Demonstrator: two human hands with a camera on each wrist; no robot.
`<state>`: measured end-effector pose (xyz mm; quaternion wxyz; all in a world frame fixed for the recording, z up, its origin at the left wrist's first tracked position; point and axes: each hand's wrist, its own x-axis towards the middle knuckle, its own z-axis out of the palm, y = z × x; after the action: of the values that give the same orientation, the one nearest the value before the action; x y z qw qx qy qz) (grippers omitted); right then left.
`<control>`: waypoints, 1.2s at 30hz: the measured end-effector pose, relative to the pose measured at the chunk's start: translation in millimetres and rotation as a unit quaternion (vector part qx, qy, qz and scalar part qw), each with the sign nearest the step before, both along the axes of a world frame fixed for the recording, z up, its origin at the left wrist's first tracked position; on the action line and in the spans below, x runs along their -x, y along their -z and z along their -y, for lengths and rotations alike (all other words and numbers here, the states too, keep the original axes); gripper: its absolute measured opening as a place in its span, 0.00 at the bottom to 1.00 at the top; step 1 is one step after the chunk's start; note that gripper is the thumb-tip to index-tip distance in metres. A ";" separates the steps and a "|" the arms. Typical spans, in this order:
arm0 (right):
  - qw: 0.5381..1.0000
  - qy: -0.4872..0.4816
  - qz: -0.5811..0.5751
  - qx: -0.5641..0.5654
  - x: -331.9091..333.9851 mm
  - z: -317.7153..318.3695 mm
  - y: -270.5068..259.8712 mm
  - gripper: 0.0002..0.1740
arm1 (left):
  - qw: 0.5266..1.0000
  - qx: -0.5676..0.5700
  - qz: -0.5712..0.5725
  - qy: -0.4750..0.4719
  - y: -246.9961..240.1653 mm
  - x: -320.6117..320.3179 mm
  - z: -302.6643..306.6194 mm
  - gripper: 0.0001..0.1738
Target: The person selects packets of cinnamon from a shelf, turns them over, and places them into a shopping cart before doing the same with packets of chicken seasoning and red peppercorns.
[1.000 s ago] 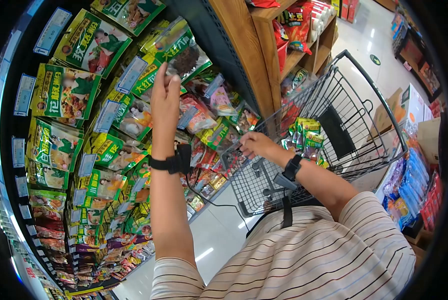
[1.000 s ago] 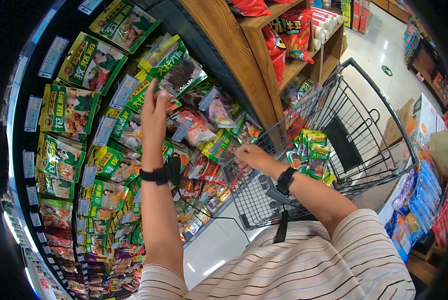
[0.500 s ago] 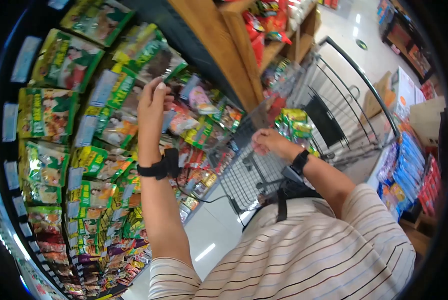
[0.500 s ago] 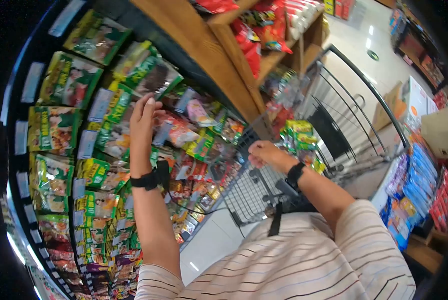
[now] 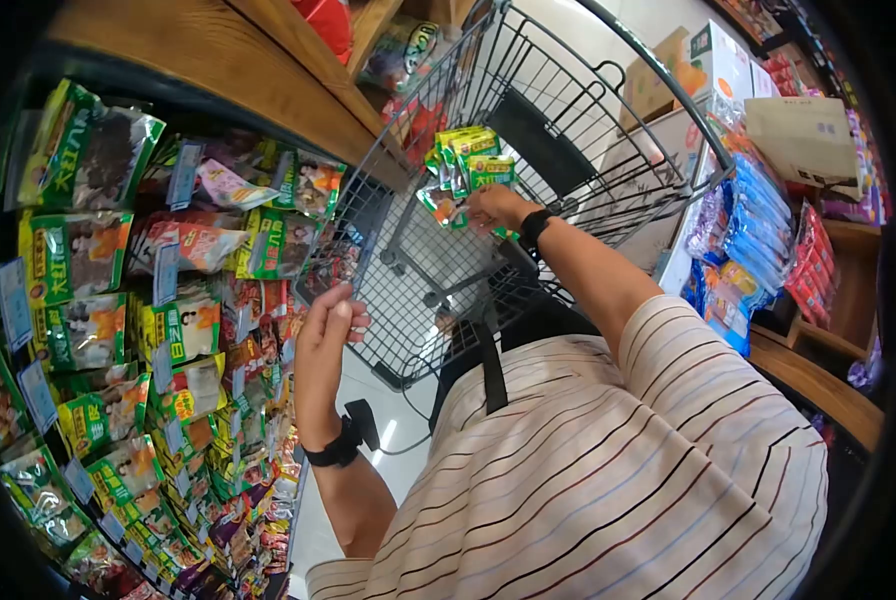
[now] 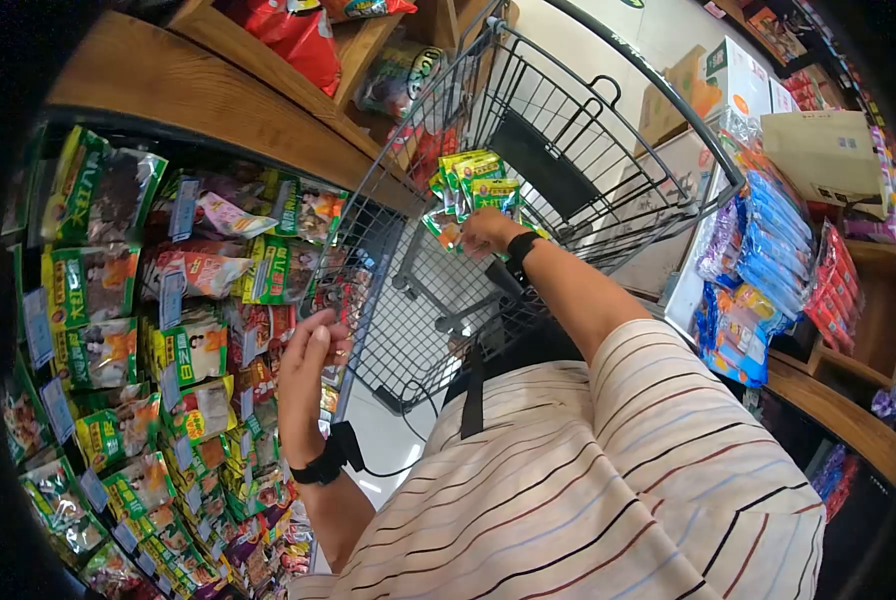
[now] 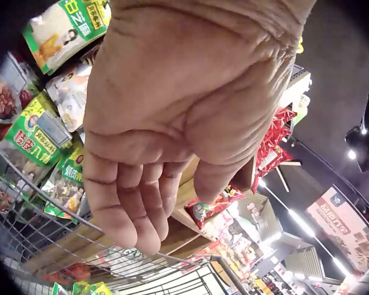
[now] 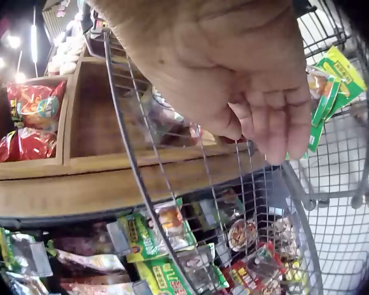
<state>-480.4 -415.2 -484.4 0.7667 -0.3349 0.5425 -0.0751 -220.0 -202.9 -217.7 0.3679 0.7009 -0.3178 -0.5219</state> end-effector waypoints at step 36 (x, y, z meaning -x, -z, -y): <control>0.778 -0.389 -0.355 0.342 38.5 105.4 133.7 0.13 | 0.974 -0.190 -0.101 -0.071 102.3 95.3 50.8 0.23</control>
<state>-518.9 -520.6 -618.1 0.3186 -0.7604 0.5388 0.1733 -315.4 -253.7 -320.0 0.2944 0.7228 -0.1233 -0.6130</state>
